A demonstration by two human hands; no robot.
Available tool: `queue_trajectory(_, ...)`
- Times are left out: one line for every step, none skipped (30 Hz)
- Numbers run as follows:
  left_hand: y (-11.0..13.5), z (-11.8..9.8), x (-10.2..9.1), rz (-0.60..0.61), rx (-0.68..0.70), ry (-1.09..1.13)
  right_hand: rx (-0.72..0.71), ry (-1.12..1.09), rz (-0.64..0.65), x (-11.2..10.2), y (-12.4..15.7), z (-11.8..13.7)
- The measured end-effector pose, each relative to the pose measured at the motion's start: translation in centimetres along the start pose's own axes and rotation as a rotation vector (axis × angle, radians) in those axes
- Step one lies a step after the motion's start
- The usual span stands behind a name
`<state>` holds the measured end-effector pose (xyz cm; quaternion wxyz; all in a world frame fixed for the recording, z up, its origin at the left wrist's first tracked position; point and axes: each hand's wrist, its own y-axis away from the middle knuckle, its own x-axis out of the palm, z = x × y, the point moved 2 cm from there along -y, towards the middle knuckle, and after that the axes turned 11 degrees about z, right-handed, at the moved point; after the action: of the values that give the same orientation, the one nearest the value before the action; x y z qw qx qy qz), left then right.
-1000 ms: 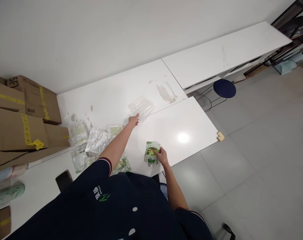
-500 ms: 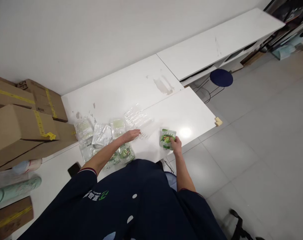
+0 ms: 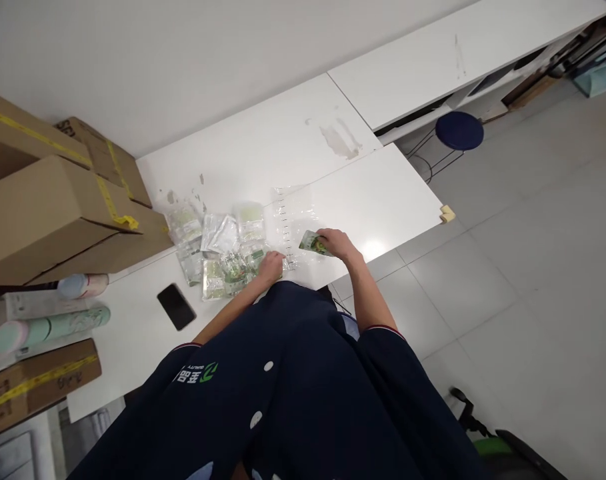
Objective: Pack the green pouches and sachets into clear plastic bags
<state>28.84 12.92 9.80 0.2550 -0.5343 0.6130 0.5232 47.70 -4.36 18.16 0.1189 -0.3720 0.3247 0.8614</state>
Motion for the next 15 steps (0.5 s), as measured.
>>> queue_trajectory(1.1,-0.6,0.7,0.013,0.017,-0.006,-0.031,0.050,0.076,0.5,-1.1,0.9)
queue_trajectory(2.0,-1.1,1.2,0.021,0.032,-0.008,-0.053,0.094,0.143,1.1,-2.1,1.6)
queue_trajectory(2.7,-1.3,1.7,0.025,0.042,-0.014,-0.070,0.130,0.200,1.7,-3.2,2.2)
queue_trajectory(3.1,-1.4,2.1,0.028,0.052,-0.020,-0.082,0.157,0.250,2.4,-4.2,2.7)
queue_trajectory(3.4,-1.4,2.3,0.028,0.059,-0.026,-0.092,0.175,0.291,3.0,-5.1,3.0)
queue_trajectory(3.4,-1.4,2.6,0.026,0.065,-0.032,-0.102,0.185,0.321,3.6,-6.0,3.2)
queue_trajectory(3.3,-1.2,2.7,0.024,0.071,-0.038,-0.114,0.189,0.341,4.2,-6.8,3.4)
queue_trajectory(3.1,-1.2,2.8,0.022,0.076,-0.043,-0.127,0.193,0.353,4.6,-7.5,3.4)
queue_trajectory(2.8,-1.1,2.9,0.019,0.079,-0.048,-0.138,0.203,0.362,5.0,-8.2,3.3)
queue_trajectory(2.6,-1.1,3.0,0.015,0.079,-0.052,-0.147,0.217,0.369,5.3,-8.7,3.2)
queue_trajectory(2.4,-1.2,3.1,0.010,0.076,-0.055,-0.152,0.234,0.372,5.6,-9.2,3.1)
queue_trajectory(2.2,-1.4,3.2,0.006,0.070,-0.059,-0.155,0.255,0.374,5.8,-9.6,3.0)
queue_trajectory(2.0,-1.6,3.3,0.002,0.062,-0.062,-0.154,0.276,0.373,6.0,-9.9,3.0)
queue_trajectory(1.8,-1.9,3.3,-0.001,0.056,-0.065,-0.149,0.297,0.369,6.3,-10.1,3.0)
queue_trajectory(1.7,-2.1,3.4,-0.002,0.052,-0.068,-0.141,0.317,0.360,6.6,-10.2,3.0)
